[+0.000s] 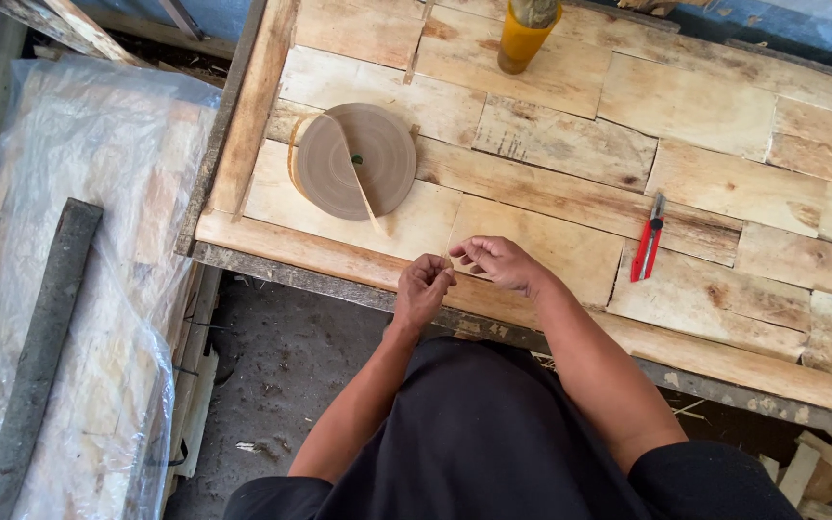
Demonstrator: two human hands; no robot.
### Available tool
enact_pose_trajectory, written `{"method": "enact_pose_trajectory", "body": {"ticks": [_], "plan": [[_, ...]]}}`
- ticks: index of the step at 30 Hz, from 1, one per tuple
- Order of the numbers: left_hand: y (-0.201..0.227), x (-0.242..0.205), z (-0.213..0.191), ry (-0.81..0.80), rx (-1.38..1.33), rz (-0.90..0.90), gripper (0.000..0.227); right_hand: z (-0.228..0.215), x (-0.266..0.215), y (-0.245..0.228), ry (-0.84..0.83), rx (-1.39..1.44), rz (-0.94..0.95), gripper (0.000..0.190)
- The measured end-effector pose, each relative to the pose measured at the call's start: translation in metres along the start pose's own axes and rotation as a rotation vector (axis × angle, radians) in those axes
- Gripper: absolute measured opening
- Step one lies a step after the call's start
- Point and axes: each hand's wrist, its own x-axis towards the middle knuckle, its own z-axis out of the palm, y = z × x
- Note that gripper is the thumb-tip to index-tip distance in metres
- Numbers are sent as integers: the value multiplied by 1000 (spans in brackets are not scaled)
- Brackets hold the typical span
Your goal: Applying and trimming wood veneer edging tape on a wooden surface.
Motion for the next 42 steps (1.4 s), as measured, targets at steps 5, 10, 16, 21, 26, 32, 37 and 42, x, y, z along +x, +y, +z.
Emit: {"method": "enact_pose_trajectory", "body": {"ticks": [5, 10, 16, 21, 26, 32, 37, 42], "plan": [[10, -2, 12, -69, 25, 29, 4, -11, -4, -6, -108, -50, -40, 30], [19, -4, 26, -93, 123, 56, 5, -23, -11, -19, -104, -232, -89, 22], [46, -6, 51, -12, 287, 40, 8, -32, -26, -40, -13, -361, -79, 18], [49, 8, 67, 122, 391, -67, 14, -27, -35, -37, 229, -571, -424, 16], [33, 26, 61, 138, 344, -99, 18, -23, -46, -52, 294, -682, -467, 15], [20, 55, 41, 88, 98, -123, 46, -31, -27, -55, 355, -666, -485, 18], [-24, 85, 27, 66, 21, -200, 21, -51, 12, -69, 311, -671, -88, 20], [-33, 116, 32, 179, -13, -308, 23, -76, 64, -52, 222, -622, -128, 14]]}}
